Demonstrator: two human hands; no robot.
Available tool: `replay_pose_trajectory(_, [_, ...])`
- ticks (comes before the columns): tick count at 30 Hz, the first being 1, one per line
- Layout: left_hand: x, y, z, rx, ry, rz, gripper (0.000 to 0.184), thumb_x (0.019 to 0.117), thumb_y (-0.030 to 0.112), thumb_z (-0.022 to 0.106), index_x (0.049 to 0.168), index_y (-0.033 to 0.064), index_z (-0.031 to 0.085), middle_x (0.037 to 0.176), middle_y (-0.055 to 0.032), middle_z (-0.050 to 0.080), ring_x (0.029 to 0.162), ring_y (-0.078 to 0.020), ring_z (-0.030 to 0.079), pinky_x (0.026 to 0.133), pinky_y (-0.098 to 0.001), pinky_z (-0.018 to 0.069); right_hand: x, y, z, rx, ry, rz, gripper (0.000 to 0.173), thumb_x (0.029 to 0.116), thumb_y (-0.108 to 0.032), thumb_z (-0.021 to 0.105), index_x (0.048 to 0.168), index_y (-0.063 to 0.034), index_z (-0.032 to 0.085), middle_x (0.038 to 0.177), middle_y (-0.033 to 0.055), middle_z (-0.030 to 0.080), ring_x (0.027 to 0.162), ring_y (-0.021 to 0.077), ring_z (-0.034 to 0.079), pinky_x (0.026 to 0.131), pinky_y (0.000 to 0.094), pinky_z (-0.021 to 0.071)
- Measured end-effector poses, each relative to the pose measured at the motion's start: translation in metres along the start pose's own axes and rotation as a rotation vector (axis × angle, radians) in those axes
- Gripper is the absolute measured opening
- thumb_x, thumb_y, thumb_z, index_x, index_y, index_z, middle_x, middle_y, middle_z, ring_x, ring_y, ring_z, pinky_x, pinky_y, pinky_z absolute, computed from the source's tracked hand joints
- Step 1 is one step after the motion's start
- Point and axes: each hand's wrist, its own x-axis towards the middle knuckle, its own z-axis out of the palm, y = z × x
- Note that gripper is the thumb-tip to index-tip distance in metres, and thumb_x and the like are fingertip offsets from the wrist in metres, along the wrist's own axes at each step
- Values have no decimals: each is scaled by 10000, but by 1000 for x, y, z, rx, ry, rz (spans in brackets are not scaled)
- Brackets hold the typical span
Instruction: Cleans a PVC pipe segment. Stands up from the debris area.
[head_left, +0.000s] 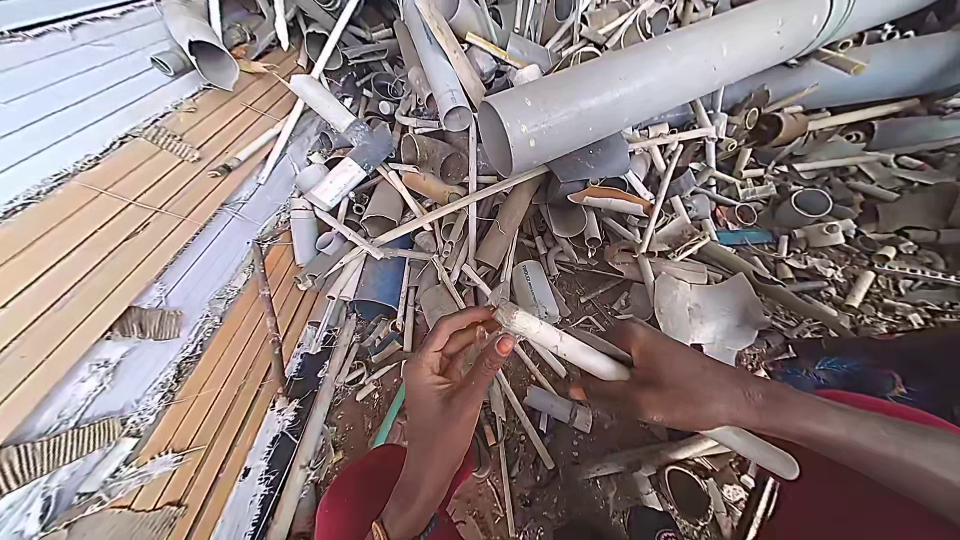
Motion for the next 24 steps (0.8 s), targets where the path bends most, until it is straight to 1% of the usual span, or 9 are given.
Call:
replay_pose_trajectory(3, [3, -1, -2, 108, 41, 109, 143, 892, 188, 759, 1001, 95, 742, 945, 64, 743, 883, -45, 703, 810, -194, 589, -1, -1, 5, 106, -3, 2, 216, 936, -251, 722, 790, -162, 590, 577, -96, 494, 461, -13, 458, 441, 176, 387])
replay_pose_trajectory(8, [10, 0, -15, 145, 27, 312, 139, 883, 235, 798, 1019, 227, 769, 1004, 110, 758, 1035, -68, 711, 922, -230, 588, -5, -1, 5, 195, -6, 0, 215, 913, -275, 742, 793, -187, 587, 564, -118, 502, 449, -30, 461, 437, 159, 393])
replay_pose_trajectory(11, [9, 2, -17, 57, 61, 362, 372, 804, 111, 862, 1147, 186, 739, 1304, 26, 675, 1027, -123, 731, 863, -261, 639, -3, 0, 2, 169, -14, 13, 235, 906, -268, 754, 771, -176, 585, 554, -111, 498, 443, -26, 456, 434, 163, 388])
replay_pose_trajectory(13, [8, 6, -16, 38, 110, 327, 673, 768, 52, 872, 1357, 147, 560, 1557, -36, 457, 1037, -162, 735, 842, -295, 656, -1, -1, 0, 135, -36, 30, 256, 917, -280, 751, 764, -168, 580, 552, -100, 493, 436, -15, 460, 418, 173, 399])
replay_pose_trajectory(15, [9, 8, -18, 151, 152, 288, 845, 765, 123, 884, 1459, 115, 403, 1584, -48, 406, 1091, -129, 697, 879, -279, 628, -1, -1, 3, 135, -51, 37, 236, 924, -285, 744, 787, -163, 598, 563, -95, 505, 446, -15, 462, 425, 173, 391])
replay_pose_trajectory(17, [7, 5, -23, 403, 181, 252, 789, 806, 329, 852, 1444, 77, 463, 1587, -84, 403, 1309, -128, 538, 993, -291, 517, 0, -1, 6, 190, -63, 57, 210, 939, -281, 737, 847, -159, 593, 580, -96, 518, 450, -19, 464, 434, 158, 393])
replay_pose_trajectory(20, [5, 4, -27, 730, 101, 174, 576, 940, 530, 650, 1374, 153, 621, 1668, -206, 231, 1478, -358, 336, 1099, -524, 362, 0, -4, 7, 284, -36, 68, 189, 953, -273, 731, 884, -159, 598, 599, -91, 550, 445, -25, 476, 431, 137, 408])
replay_pose_trajectory(23, [8, -1, -38, 848, 46, 157, 479, 984, 541, 567, 1310, 207, 675, 1600, -152, 398, 1334, -238, 544, 963, -381, 526, -1, -3, 4, 279, 30, 22, 181, 943, -283, 732, 881, -172, 603, 623, -107, 554, 475, -37, 489, 451, 137, 420])
replay_pose_trajectory(24, [10, -3, -43, 902, 59, 184, 456, 990, 530, 562, 1263, 194, 705, 1579, -166, 413, 1270, -242, 566, 923, -379, 518, -1, -3, 2, 271, 51, 11, 189, 943, -292, 730, 875, -179, 596, 625, -112, 551, 474, -42, 487, 448, 134, 417])
